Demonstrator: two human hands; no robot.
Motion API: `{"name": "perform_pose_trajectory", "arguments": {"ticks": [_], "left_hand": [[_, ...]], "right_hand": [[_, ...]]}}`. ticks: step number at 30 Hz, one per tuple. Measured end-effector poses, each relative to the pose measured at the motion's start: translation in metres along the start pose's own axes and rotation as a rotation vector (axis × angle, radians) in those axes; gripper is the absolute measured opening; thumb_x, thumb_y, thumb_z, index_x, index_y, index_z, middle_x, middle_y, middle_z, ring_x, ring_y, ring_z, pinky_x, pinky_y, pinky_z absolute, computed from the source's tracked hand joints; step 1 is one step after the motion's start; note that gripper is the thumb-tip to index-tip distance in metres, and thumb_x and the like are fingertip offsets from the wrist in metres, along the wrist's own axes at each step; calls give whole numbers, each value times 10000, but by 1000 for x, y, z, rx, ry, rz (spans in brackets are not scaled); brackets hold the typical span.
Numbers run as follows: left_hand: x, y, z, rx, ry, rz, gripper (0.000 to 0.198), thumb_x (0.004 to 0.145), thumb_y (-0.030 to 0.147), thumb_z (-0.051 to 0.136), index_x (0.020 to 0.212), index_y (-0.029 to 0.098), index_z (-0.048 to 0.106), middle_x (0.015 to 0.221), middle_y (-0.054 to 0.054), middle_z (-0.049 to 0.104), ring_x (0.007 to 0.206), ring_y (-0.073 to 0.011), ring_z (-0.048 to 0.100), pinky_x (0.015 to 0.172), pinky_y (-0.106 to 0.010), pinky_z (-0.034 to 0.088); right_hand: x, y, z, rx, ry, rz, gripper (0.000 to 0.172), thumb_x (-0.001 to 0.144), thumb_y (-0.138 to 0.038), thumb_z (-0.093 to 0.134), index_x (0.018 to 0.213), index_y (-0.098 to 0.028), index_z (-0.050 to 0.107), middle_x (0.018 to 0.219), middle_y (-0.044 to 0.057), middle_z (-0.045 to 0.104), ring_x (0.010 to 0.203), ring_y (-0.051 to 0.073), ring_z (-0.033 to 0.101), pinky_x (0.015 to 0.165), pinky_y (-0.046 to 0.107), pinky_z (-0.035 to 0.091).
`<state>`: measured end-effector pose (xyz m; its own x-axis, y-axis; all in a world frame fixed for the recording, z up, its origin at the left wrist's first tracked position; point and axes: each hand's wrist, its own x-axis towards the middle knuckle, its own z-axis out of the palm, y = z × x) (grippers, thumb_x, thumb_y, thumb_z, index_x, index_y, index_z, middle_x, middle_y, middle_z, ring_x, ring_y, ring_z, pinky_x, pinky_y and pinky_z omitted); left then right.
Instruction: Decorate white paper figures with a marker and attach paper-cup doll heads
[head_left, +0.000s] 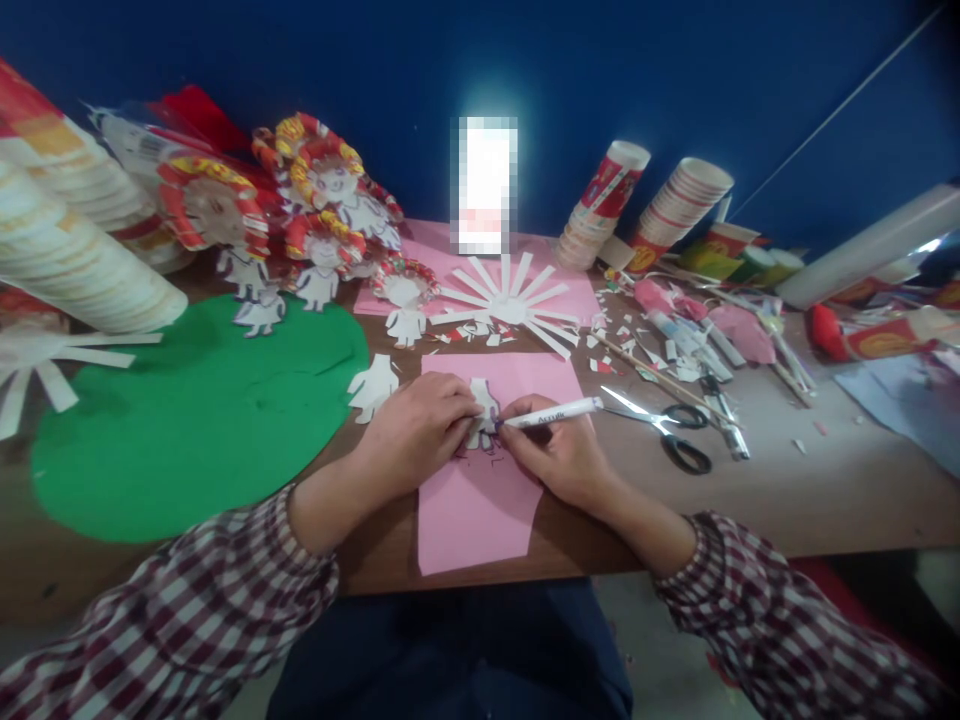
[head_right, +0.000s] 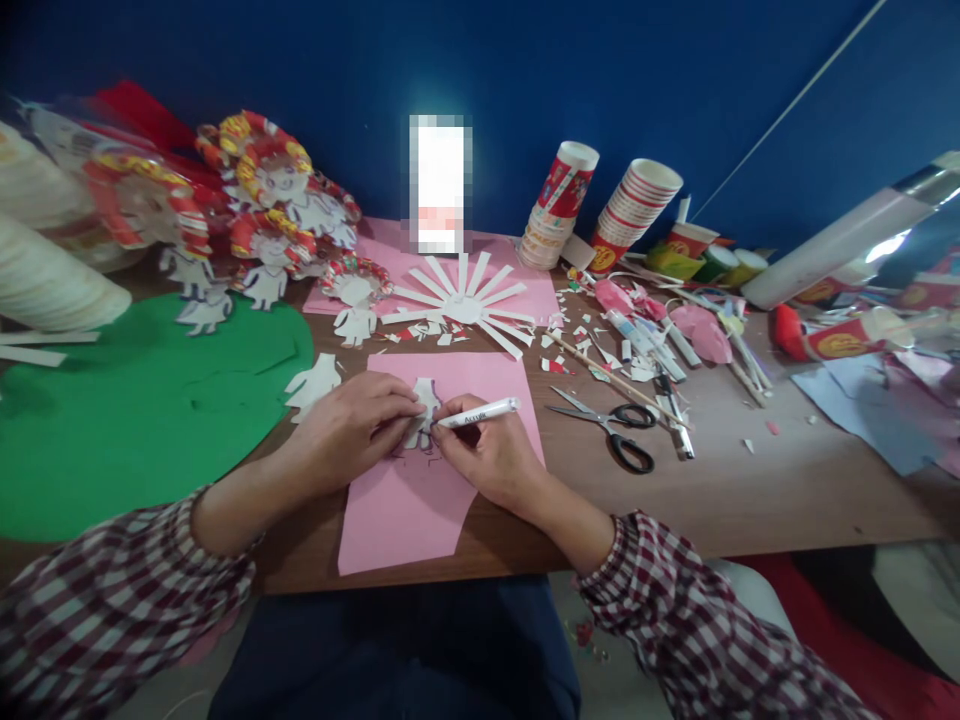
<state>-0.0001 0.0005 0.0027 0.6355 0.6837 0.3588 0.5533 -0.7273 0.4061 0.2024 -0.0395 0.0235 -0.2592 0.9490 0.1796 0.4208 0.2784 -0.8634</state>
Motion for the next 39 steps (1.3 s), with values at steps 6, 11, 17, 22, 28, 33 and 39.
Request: {"name": "perform_pose_trajectory", "arguments": {"ticks": [6, 11, 17, 22, 28, 33, 39], "left_hand": [[0, 1, -1, -12, -12, -5, 143, 873, 141, 553, 941, 172, 675, 961, -69, 658, 965, -217, 589, 869, -383, 495], [0, 0, -1, -12, 1, 7, 147, 873, 145, 548, 941, 172, 675, 962, -75, 659, 963, -220, 591, 855, -381, 500], [0, 0, 0, 3, -1, 2, 147, 874, 146, 551, 948, 169, 676, 963, -75, 661, 974, -222, 593, 867, -384, 502], [1, 0, -2, -10, 3, 9, 149, 867, 141, 553, 940, 170, 679, 951, -78, 662, 964, -219, 601, 864, -388, 508], [1, 0, -1, -3, 5, 9, 146, 872, 147, 548, 937, 167, 677, 955, -78, 661, 953, -219, 595, 852, -387, 506], [1, 0, 0, -4, 8, 7, 140, 875, 155, 549, 934, 162, 676, 954, -79, 660, 939, -223, 589, 839, -388, 501], [1, 1, -1, -8, 3, 12, 141, 878, 158, 548, 938, 173, 675, 960, -72, 664, 942, -218, 589, 841, -378, 494]], "right_hand": [[0, 1, 0, 22, 10, 13, 54, 840, -171, 602, 877, -173, 641, 769, 27, 684, 677, 140, 630, 622, 243, 503], [-1, 2, 0, 64, -4, 33, 60, 849, -191, 604, 892, -172, 641, 769, 25, 684, 680, 141, 635, 629, 244, 510], [-1, 1, 0, 0, -3, 2, 67, 854, -191, 603, 895, -174, 654, 783, 26, 691, 693, 143, 630, 641, 246, 503], [-1, 1, 0, -13, -9, 6, 83, 861, -207, 597, 908, -171, 655, 783, 29, 692, 686, 143, 625, 629, 245, 497], [-1, 1, 1, -13, -6, 5, 73, 857, -197, 599, 897, -177, 656, 780, 26, 692, 686, 144, 626, 634, 244, 501], [-1, 0, 1, -21, -5, -4, 67, 852, -183, 604, 886, -174, 661, 774, 25, 692, 674, 139, 624, 622, 239, 499], [-1, 0, 1, -11, -12, 3, 65, 851, -185, 604, 883, -178, 661, 745, 20, 684, 652, 137, 620, 602, 238, 496]]}}
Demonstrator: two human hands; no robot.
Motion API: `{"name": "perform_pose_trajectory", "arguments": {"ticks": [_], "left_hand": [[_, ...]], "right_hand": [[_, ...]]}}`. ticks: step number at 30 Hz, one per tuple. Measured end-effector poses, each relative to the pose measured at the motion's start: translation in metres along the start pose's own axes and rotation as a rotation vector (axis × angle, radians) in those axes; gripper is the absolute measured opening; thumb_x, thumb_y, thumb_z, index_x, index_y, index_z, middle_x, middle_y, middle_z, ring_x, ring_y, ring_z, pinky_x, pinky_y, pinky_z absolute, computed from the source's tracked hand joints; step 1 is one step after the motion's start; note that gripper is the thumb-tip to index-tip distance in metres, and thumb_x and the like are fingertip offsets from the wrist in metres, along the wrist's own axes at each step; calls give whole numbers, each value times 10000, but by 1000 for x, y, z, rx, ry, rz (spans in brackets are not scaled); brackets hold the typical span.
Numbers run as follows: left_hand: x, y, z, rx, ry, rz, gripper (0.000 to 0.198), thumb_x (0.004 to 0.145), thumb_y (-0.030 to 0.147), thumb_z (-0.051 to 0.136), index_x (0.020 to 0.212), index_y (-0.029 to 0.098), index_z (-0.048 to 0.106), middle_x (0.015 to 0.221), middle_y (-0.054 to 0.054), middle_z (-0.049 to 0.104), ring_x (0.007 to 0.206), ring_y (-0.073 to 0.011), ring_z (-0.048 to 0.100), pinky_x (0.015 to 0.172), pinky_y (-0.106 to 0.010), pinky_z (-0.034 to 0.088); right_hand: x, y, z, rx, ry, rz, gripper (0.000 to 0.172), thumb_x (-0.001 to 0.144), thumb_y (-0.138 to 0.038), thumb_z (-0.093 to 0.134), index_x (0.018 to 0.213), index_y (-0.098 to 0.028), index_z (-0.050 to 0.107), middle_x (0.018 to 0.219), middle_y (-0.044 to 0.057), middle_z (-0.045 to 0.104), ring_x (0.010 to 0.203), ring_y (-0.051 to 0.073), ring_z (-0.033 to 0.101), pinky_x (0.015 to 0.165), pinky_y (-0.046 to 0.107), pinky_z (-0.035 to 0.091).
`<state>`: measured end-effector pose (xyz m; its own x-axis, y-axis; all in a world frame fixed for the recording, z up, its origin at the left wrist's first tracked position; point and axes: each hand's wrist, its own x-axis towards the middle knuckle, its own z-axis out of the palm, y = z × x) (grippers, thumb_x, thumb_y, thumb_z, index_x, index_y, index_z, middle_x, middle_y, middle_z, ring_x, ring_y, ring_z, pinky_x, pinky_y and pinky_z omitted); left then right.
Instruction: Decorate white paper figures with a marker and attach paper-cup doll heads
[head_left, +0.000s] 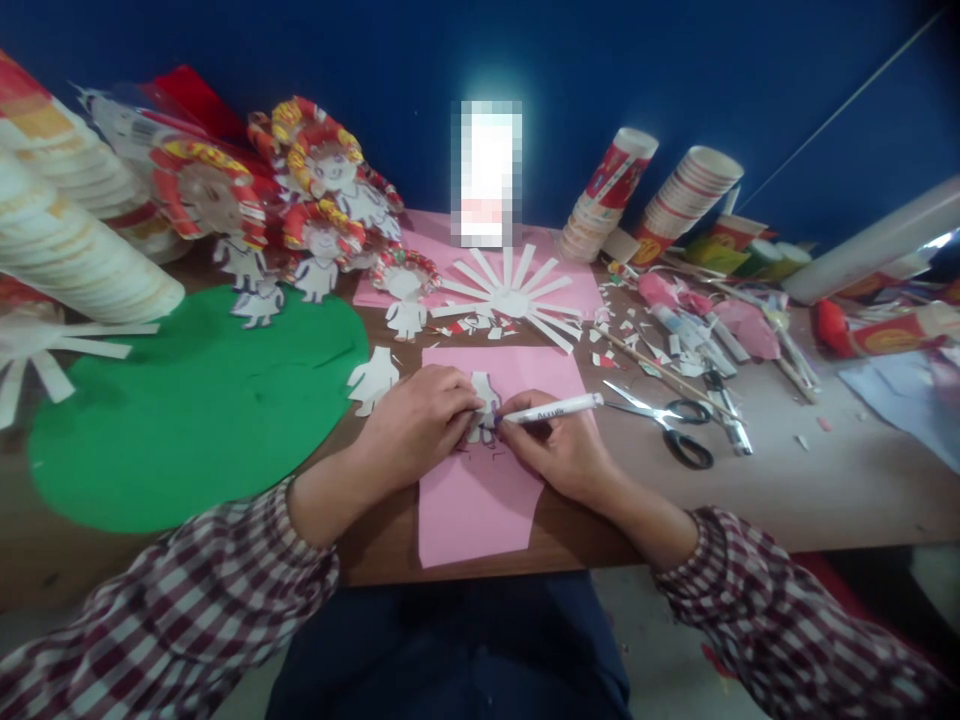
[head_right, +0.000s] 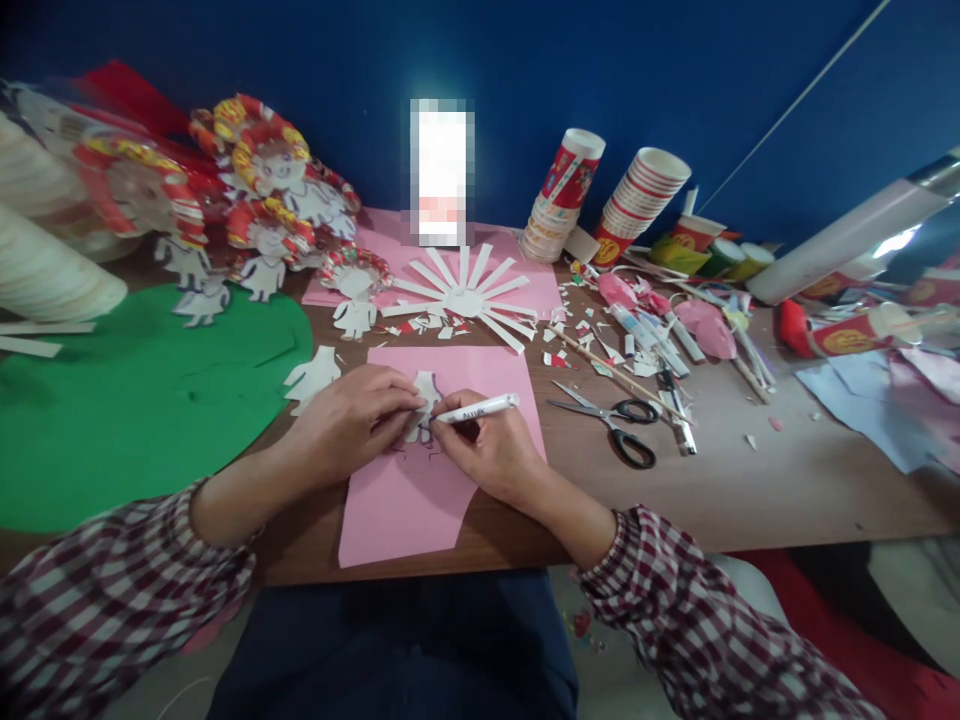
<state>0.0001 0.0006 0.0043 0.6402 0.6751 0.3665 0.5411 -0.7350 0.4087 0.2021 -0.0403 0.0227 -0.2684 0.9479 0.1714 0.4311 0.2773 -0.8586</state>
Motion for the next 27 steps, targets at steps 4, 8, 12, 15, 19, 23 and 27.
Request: {"name": "perform_pose_trajectory", "arguments": {"ticks": [4, 8, 12, 15, 19, 23, 27], "left_hand": [[0, 1, 0, 0, 12, 3, 138, 876, 153, 552, 933, 164, 677, 950, -67, 666, 923, -218, 586, 823, -371, 494], [0, 0, 1, 16, 30, 12, 138, 881, 162, 551, 926, 169, 681, 936, -68, 664, 909, -212, 588, 802, -361, 497], [0, 0, 1, 18, 22, 9, 126, 876, 157, 565, 925, 174, 680, 942, -62, 663, 922, -213, 588, 811, -354, 491], [0, 1, 1, 19, 25, 7, 119, 879, 160, 567, 923, 168, 678, 939, -58, 664, 913, -214, 582, 802, -356, 489], [0, 1, 0, 15, 16, 0, 116, 883, 167, 567, 926, 168, 675, 950, -58, 662, 920, -214, 580, 810, -358, 485], [0, 0, 0, 9, 7, 2, 123, 893, 184, 557, 931, 176, 674, 952, -61, 659, 927, -208, 582, 816, -352, 482], [-1, 0, 1, 5, 13, 1, 124, 899, 190, 552, 932, 184, 671, 955, -54, 657, 926, -202, 579, 811, -342, 479]], "right_hand": [[0, 0, 0, 15, -4, -1, 52, 847, -177, 611, 869, -176, 657, 744, 23, 688, 650, 133, 623, 596, 231, 498], [0, 0, 0, 27, -4, 5, 48, 835, -164, 616, 863, -168, 654, 725, 16, 683, 633, 126, 619, 578, 220, 496], [-1, 1, 1, 57, -4, 2, 51, 819, -144, 620, 858, -158, 650, 721, 11, 681, 637, 119, 624, 580, 207, 497], [-1, 2, 1, 76, -14, 15, 54, 817, -148, 621, 862, -158, 649, 712, 8, 675, 621, 115, 618, 555, 200, 484], [-2, 4, 2, 95, -15, 30, 56, 816, -157, 625, 867, -162, 646, 705, 6, 672, 612, 116, 616, 550, 205, 482], [-2, 4, 2, 93, -27, 29, 52, 823, -169, 617, 868, -161, 642, 706, 9, 666, 619, 120, 612, 559, 213, 481], [-2, 4, 3, 102, -17, 40, 49, 814, -165, 626, 861, -160, 639, 712, 14, 668, 637, 128, 613, 580, 224, 488]]}}
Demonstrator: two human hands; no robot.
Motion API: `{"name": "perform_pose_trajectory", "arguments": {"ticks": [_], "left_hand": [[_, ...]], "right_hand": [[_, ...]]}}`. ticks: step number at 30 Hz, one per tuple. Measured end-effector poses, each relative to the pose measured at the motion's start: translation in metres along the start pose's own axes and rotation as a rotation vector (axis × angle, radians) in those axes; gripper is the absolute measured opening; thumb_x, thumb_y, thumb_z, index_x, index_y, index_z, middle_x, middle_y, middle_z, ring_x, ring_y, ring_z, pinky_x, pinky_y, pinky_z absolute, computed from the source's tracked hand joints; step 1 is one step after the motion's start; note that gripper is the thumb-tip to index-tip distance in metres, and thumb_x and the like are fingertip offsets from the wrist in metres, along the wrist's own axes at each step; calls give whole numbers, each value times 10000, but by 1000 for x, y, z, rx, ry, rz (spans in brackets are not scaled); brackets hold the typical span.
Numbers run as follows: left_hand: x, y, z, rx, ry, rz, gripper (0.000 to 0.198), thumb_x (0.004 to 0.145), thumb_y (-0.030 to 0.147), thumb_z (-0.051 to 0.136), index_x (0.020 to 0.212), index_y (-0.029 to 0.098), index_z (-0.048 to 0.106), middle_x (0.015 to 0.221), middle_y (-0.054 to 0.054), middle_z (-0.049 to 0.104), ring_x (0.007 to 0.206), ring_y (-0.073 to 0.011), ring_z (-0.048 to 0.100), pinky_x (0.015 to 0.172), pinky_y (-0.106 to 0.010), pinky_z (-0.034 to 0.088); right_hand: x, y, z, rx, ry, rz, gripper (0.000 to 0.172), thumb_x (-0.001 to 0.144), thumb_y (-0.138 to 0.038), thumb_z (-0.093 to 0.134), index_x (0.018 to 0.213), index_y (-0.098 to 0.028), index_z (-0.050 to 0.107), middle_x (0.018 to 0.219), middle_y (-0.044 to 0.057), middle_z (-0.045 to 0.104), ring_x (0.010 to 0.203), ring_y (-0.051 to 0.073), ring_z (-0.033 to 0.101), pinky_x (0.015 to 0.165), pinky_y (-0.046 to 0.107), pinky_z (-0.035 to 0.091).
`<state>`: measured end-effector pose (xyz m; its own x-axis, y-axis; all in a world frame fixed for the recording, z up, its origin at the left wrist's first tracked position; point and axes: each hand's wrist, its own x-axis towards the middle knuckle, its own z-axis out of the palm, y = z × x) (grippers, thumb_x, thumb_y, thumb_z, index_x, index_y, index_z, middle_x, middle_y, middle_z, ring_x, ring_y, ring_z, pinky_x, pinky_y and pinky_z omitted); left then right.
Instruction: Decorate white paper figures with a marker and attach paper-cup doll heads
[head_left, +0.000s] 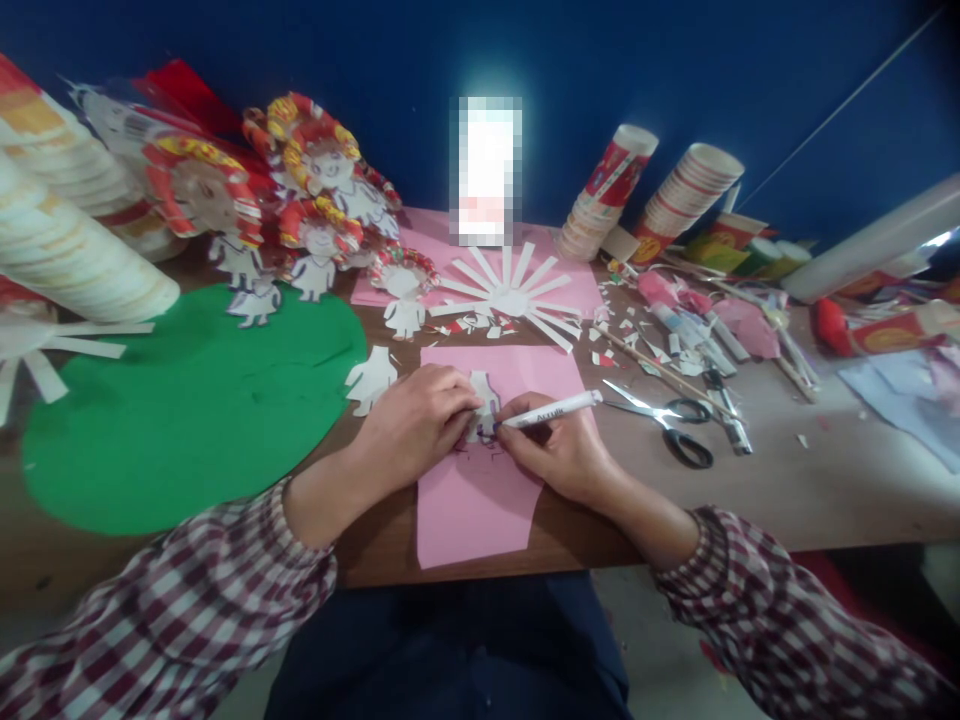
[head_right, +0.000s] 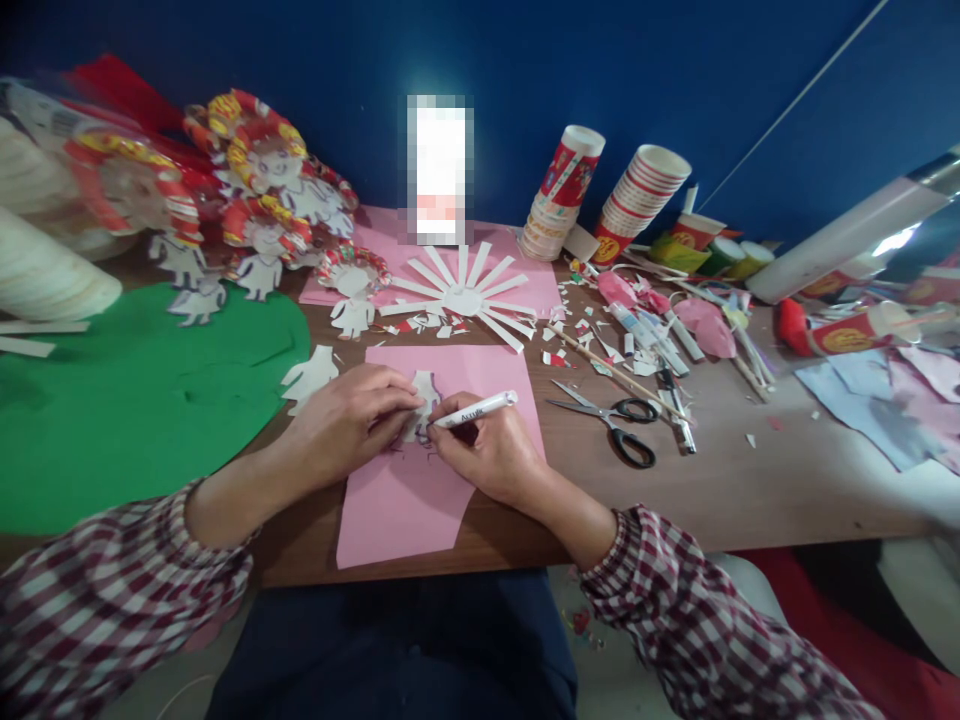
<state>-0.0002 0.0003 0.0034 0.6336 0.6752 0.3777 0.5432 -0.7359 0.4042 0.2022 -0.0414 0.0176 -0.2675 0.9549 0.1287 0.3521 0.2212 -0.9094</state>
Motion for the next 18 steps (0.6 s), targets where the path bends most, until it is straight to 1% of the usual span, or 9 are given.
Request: {"name": "perform_pose_trajectory", "arguments": {"ticks": [5, 10, 18], "left_hand": [[0, 0, 0, -13, -3, 1, 117, 902, 189, 548, 931, 184, 661, 948, -48, 654, 918, -200, 572, 815, -342, 472], [0, 0, 0, -18, -17, -9, 127, 901, 196, 548, 952, 186, 664, 964, -49, 655, 931, -202, 573, 820, -347, 471], [-1, 0, 0, -9, -6, -15, 115, 904, 207, 553, 938, 187, 662, 959, -46, 654, 925, -205, 570, 816, -347, 472]], "right_hand": [[1, -3, 0, -8, 23, 4, 56, 839, -183, 615, 875, -155, 647, 722, 23, 673, 640, 127, 614, 592, 230, 493], [2, -4, -1, -55, 20, -22, 43, 826, -157, 621, 857, -154, 650, 708, 13, 667, 618, 118, 601, 570, 215, 481], [0, -2, -1, -17, -3, -3, 45, 807, -142, 623, 847, -146, 644, 685, 3, 652, 591, 104, 586, 537, 193, 463]]}}
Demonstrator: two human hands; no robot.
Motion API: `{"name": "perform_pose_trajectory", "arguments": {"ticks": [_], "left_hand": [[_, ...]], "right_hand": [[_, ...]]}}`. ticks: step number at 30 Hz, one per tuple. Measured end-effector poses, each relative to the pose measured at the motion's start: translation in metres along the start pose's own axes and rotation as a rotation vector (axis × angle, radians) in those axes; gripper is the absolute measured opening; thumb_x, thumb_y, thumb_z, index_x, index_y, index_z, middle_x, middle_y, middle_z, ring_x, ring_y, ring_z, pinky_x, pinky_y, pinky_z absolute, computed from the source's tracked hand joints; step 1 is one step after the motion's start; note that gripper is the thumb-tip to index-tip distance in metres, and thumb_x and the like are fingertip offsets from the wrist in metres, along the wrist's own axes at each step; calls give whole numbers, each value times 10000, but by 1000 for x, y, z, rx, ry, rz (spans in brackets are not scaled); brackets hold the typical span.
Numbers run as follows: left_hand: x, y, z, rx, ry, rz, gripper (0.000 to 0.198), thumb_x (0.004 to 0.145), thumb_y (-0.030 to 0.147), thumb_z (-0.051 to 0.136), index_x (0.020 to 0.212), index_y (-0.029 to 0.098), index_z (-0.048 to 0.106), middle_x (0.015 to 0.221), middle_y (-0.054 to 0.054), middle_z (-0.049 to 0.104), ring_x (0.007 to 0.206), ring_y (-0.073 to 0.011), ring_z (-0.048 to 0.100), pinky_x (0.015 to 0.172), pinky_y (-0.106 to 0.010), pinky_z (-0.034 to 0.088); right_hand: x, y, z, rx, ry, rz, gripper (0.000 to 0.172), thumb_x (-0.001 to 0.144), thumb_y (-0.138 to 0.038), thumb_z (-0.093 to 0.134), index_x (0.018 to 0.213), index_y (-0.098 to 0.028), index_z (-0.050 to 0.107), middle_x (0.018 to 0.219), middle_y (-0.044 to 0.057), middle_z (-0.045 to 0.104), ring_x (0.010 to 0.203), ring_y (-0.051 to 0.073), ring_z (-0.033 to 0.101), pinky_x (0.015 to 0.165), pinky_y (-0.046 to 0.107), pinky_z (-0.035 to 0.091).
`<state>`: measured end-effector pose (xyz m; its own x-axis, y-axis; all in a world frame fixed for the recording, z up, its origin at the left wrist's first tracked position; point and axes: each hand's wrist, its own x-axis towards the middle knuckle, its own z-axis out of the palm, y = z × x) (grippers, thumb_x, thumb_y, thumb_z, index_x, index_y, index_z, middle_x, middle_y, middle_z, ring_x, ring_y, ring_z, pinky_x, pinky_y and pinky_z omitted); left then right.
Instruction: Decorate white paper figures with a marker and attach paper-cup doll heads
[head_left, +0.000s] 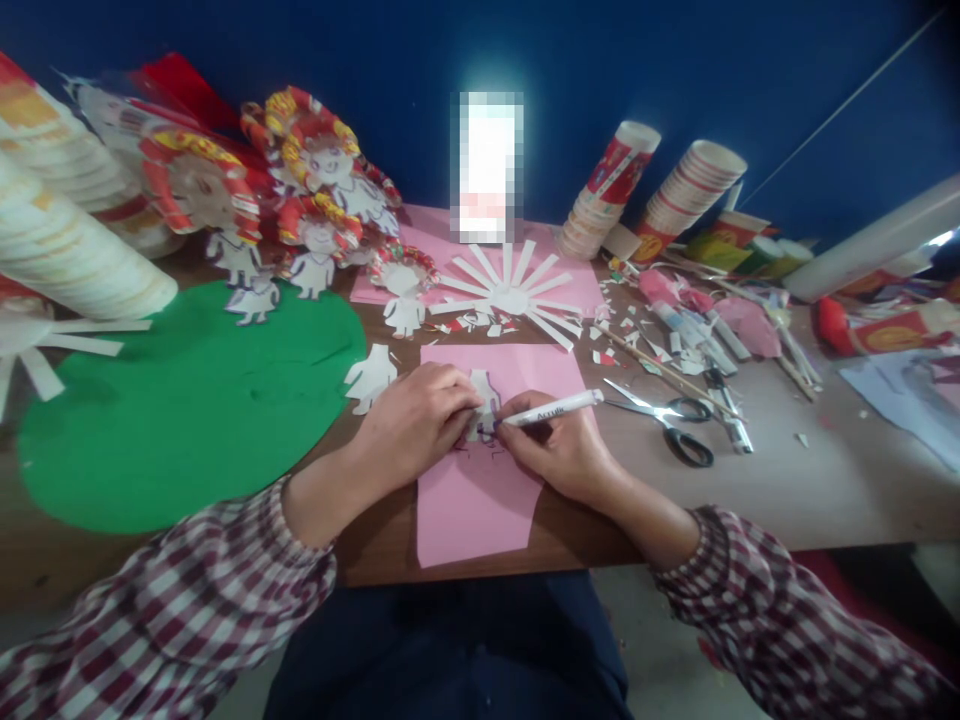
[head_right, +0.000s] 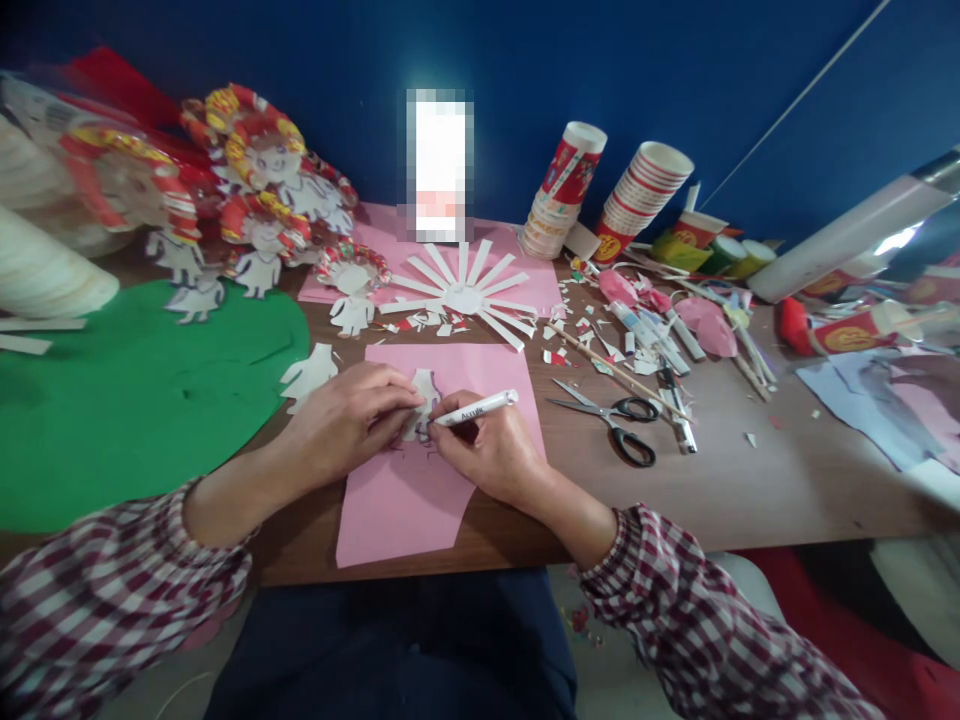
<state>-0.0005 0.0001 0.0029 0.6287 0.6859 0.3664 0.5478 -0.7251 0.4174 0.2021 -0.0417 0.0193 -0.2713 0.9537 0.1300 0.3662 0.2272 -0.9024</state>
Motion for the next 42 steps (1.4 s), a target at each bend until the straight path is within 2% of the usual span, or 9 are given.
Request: {"name": "perform_pose_trajectory", "arguments": {"ticks": [24, 42], "left_hand": [[0, 0, -1, -10, -37, -11, 127, 906, 218, 550, 945, 195, 669, 971, -47, 653, 929, -201, 570, 817, -352, 472], [1, 0, -1, 0, -18, 4, 130, 902, 209, 550, 948, 195, 671, 959, -48, 656, 923, -206, 575, 811, -359, 473]], "right_hand": [[-1, 1, 0, 21, -21, 41, 60, 798, -184, 627, 847, -159, 651, 690, 14, 659, 603, 120, 584, 546, 220, 470], [-2, 0, 0, 13, -53, 67, 75, 791, -191, 625, 849, -157, 660, 670, 12, 649, 577, 114, 564, 520, 216, 454]]}}
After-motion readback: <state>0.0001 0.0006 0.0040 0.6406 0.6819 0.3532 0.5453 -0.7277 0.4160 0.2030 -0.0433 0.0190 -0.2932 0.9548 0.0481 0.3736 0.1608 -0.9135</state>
